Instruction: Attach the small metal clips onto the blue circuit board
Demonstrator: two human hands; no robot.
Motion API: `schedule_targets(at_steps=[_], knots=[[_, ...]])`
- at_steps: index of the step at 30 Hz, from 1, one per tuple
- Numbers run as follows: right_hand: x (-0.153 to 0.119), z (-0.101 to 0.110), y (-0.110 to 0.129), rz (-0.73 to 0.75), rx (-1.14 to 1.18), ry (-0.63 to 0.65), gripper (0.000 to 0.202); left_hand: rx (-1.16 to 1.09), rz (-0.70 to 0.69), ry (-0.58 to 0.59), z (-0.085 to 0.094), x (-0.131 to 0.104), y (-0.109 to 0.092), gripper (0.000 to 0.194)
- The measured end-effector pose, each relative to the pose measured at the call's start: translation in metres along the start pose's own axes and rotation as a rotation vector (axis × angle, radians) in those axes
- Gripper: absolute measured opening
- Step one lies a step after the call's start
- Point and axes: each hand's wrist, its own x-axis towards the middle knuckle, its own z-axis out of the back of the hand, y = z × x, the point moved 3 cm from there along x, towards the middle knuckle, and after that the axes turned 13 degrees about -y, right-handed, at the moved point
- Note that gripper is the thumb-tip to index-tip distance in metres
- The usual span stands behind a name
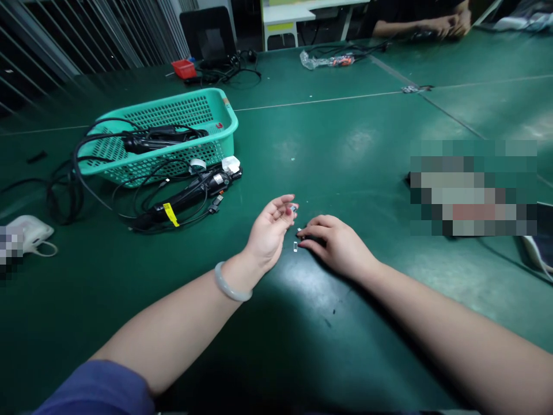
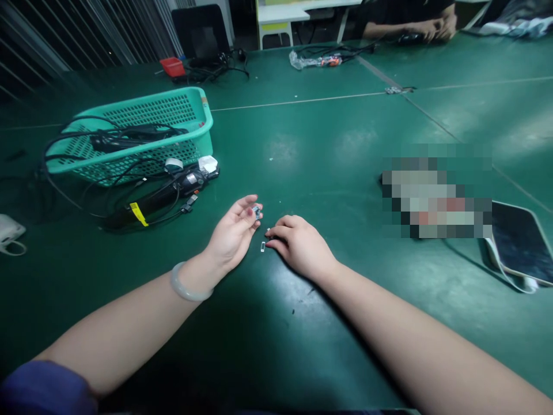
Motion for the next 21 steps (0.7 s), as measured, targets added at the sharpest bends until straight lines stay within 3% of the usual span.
schedule_targets(at_steps=[8, 15, 21], knots=[[0.004, 0.004, -0.008, -0.037, 0.096, -0.08, 0.022, 0.09, -0.018, -0.02, 0.005, 0.005, 0.003, 0.015], [0.004, 0.009, -0.014, -0.246, 0.254, -0.195, 0.018, 0.237, -0.006, 0.011, 0.005, 0.003, 0.005, 0.017], [0.001, 0.009, -0.015, -0.378, 0.423, -0.244, 0.019, 0.413, -0.054, 0.12, 0.004, -0.001, 0.006, 0.029]])
